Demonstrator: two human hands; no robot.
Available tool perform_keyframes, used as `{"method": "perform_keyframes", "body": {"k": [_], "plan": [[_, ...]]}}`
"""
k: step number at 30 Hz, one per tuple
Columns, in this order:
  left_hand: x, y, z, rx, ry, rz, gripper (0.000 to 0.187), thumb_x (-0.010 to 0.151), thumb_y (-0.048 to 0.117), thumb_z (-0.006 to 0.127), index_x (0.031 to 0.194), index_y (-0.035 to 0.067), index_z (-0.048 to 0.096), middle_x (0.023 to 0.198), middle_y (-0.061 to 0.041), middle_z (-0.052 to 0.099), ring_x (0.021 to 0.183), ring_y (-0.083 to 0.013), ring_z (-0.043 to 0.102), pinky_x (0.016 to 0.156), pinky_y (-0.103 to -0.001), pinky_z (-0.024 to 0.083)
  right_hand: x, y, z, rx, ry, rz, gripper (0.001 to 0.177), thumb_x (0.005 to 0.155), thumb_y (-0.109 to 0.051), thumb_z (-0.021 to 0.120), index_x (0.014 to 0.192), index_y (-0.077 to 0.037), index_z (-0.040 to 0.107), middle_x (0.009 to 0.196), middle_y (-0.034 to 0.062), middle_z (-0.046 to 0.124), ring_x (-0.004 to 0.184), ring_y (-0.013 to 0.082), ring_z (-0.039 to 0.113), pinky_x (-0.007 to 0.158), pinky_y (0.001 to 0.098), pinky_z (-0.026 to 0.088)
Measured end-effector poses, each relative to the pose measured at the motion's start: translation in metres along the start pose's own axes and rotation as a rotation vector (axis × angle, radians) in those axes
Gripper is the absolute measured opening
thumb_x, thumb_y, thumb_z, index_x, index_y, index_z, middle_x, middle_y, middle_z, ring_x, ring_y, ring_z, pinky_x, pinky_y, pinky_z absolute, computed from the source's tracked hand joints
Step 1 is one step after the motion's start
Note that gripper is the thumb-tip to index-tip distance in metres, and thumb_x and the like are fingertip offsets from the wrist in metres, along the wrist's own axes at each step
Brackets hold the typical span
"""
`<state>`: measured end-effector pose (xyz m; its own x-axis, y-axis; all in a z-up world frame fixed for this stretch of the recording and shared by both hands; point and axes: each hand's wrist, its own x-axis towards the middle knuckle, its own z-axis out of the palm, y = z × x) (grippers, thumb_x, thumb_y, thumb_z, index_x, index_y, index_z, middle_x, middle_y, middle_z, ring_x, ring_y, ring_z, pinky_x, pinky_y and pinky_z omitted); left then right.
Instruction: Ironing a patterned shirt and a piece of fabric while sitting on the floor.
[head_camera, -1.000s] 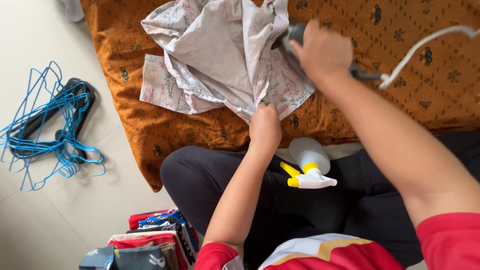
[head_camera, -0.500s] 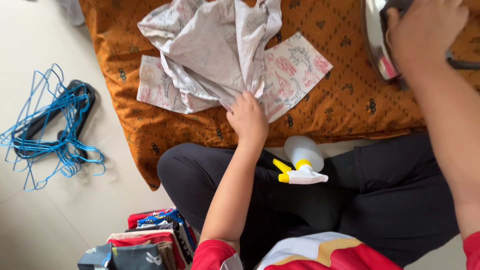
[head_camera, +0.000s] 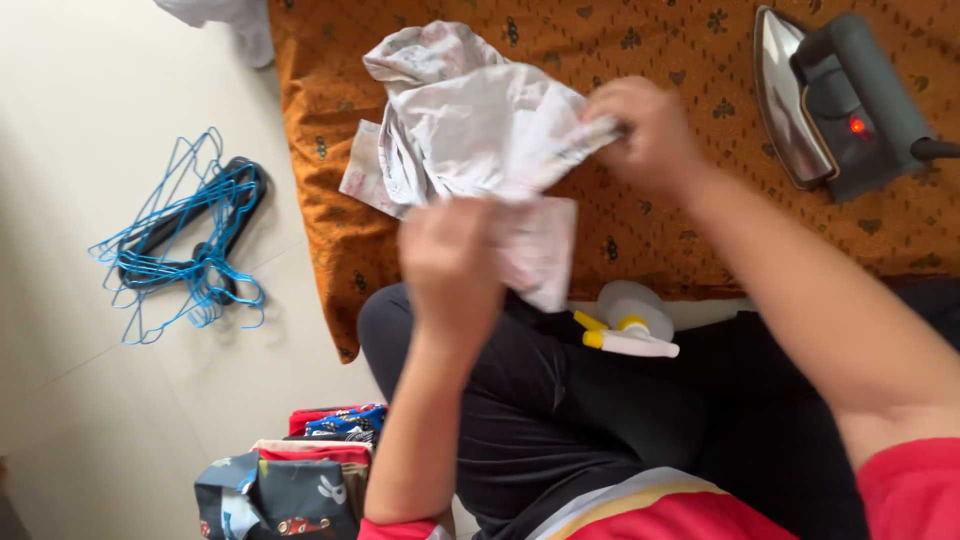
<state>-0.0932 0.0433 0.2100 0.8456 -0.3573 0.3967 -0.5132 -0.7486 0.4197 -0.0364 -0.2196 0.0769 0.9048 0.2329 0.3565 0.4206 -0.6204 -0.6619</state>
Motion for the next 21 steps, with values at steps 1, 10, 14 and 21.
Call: {"method": "perform_keyframes", "body": {"k": [1, 10, 14, 21], "plan": [[0.001, -0.01, -0.008, -0.065, 0.092, -0.079, 0.013, 0.089, 0.004, 0.065, 0.102, 0.008, 0.067, 0.091, -0.006, 0.067, 0.082, -0.0274, 0.063, 0.078, -0.043, 0.048, -0.001, -0.002, -0.012, 0.234, -0.067, 0.158, 0.014, 0.09, -0.003, 0.069, 0.102, -0.011, 0.071, 0.102, 0.0064, 0.073, 0.099, 0.0198, 0.067, 0.091, 0.0372, 0.054], [0.023, -0.051, -0.008, -0.591, 0.017, -0.171, 0.015, 0.117, 0.009, 0.048, 0.107, 0.0, 0.055, 0.087, -0.005, 0.052, 0.078, -0.0152, 0.047, 0.072, -0.031, 0.043, -0.075, -0.025, -0.161, 0.759, -0.357, 0.368, 0.037, 0.08, 0.002, 0.069, 0.106, -0.011, 0.046, 0.099, 0.0035, 0.069, 0.088, 0.0122, 0.07, 0.072, 0.0271, 0.055], [0.031, -0.034, -0.019, -1.076, -0.305, -0.396, 0.016, 0.113, 0.013, 0.057, 0.104, 0.0, 0.056, 0.081, 0.006, 0.042, 0.069, -0.0037, 0.036, 0.06, -0.025, 0.029, -0.073, -0.056, -0.195, 0.243, -0.441, 0.224, 0.029, 0.07, 0.001, 0.074, 0.097, -0.007, 0.068, 0.103, 0.0022, 0.062, 0.093, 0.017, 0.062, 0.081, 0.0299, 0.052], [0.054, -0.031, -0.053, -0.869, -0.557, -0.168, 0.019, 0.093, 0.016, 0.08, 0.099, 0.001, 0.071, 0.077, 0.008, 0.059, 0.07, -0.0001, 0.052, 0.059, -0.023, 0.044, -0.081, -0.056, -0.208, -0.074, -0.046, 0.059, 0.012, 0.086, -0.013, 0.077, 0.097, -0.009, 0.077, 0.115, 0.0091, 0.063, 0.104, 0.0211, 0.058, 0.09, 0.0317, 0.05]]}}
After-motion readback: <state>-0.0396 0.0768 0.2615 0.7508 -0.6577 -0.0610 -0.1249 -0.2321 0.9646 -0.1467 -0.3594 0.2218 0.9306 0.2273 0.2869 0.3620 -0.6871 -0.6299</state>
